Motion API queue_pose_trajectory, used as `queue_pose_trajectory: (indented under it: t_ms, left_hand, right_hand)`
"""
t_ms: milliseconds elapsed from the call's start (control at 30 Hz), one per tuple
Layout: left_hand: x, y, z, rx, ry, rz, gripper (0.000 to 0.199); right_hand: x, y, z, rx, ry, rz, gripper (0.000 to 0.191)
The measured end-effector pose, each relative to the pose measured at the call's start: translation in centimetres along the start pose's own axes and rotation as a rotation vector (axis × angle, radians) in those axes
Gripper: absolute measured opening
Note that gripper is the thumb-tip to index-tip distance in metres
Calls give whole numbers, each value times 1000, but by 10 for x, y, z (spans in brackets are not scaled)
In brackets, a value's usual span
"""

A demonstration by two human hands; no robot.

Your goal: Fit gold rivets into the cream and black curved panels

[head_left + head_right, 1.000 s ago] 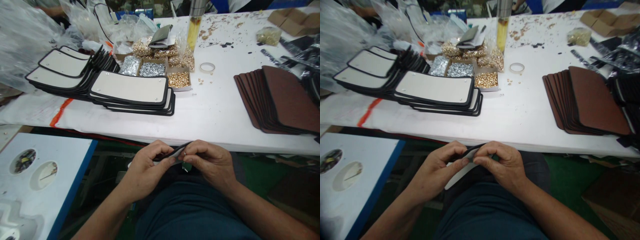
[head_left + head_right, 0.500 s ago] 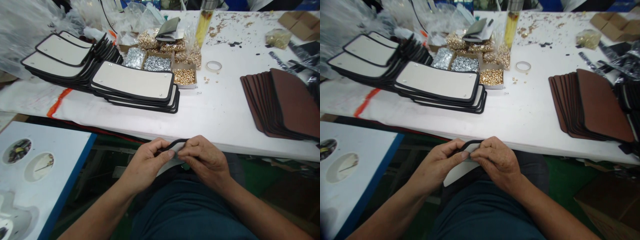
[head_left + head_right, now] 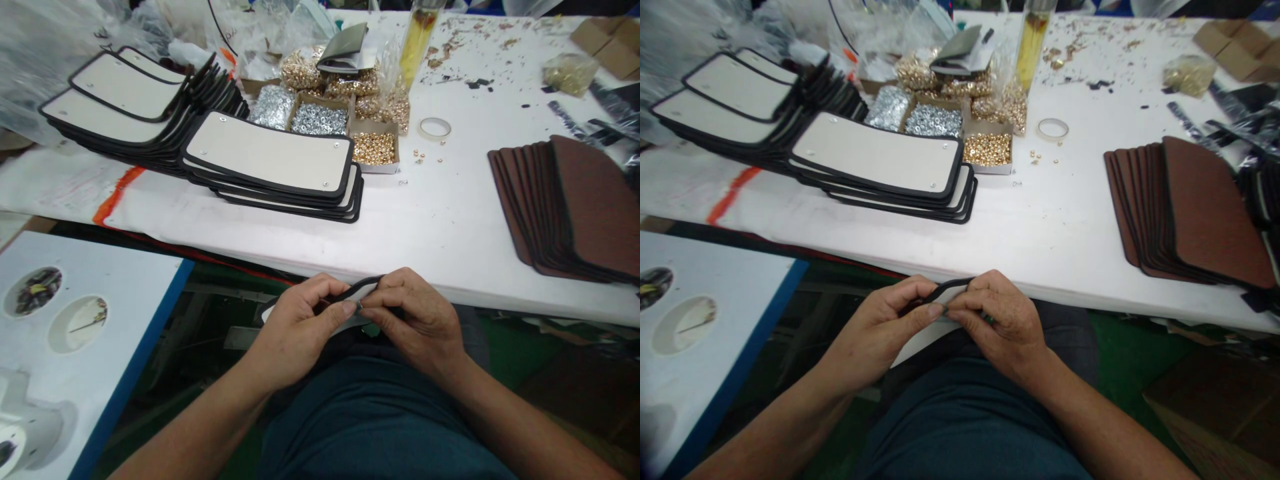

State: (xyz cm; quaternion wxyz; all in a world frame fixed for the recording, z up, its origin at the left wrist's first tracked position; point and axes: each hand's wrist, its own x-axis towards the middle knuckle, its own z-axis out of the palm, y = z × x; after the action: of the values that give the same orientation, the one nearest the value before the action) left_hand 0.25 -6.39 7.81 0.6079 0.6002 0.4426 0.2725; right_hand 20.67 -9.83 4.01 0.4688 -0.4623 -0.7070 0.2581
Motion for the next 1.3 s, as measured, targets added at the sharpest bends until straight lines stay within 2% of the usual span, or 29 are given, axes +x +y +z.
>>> queue_pose_trajectory:
  t_ms: [167,233,333,400,433,533,633,900,1100,1200,1300]
  left_hand:
    - [-1,0,2,67,12,26,15]
    - [-1,0,1,98,13,56,14]
    - [-2,0,2,154,31,109,13]
    - [-4,1,3,183,50,149,14]
    - [-4,1,4,195,58,170,15]
    - [-7,0,8,222,92,231,19]
    - [-11,-2,12,242,140,294,20]
    - [-20,-9,12,369,197,462,22]
    - [-21,-12,13,408,198,567,21]
    - [-21,-14,3,545,197,610,20]
    - [-22,-18,-24,761,200,546,16]
  right_hand:
    - [-1,2,0,1,-8,17,11]
    - [-4,4,2,18,28,26,14]
    - [-8,6,5,102,111,92,41]
    - [-8,6,5,117,87,112,56]
    - [-7,5,4,99,59,105,57]
    - [-5,3,2,8,8,52,37]
    - [-3,1,0,-55,9,-9,20]
    - [-7,-3,0,-147,1,-151,22]
    - [-14,-2,2,-179,23,-229,22]
    - [-12,-5,-3,-142,44,-209,22]
    - [-2,-8,-19,-109,134,-81,16]
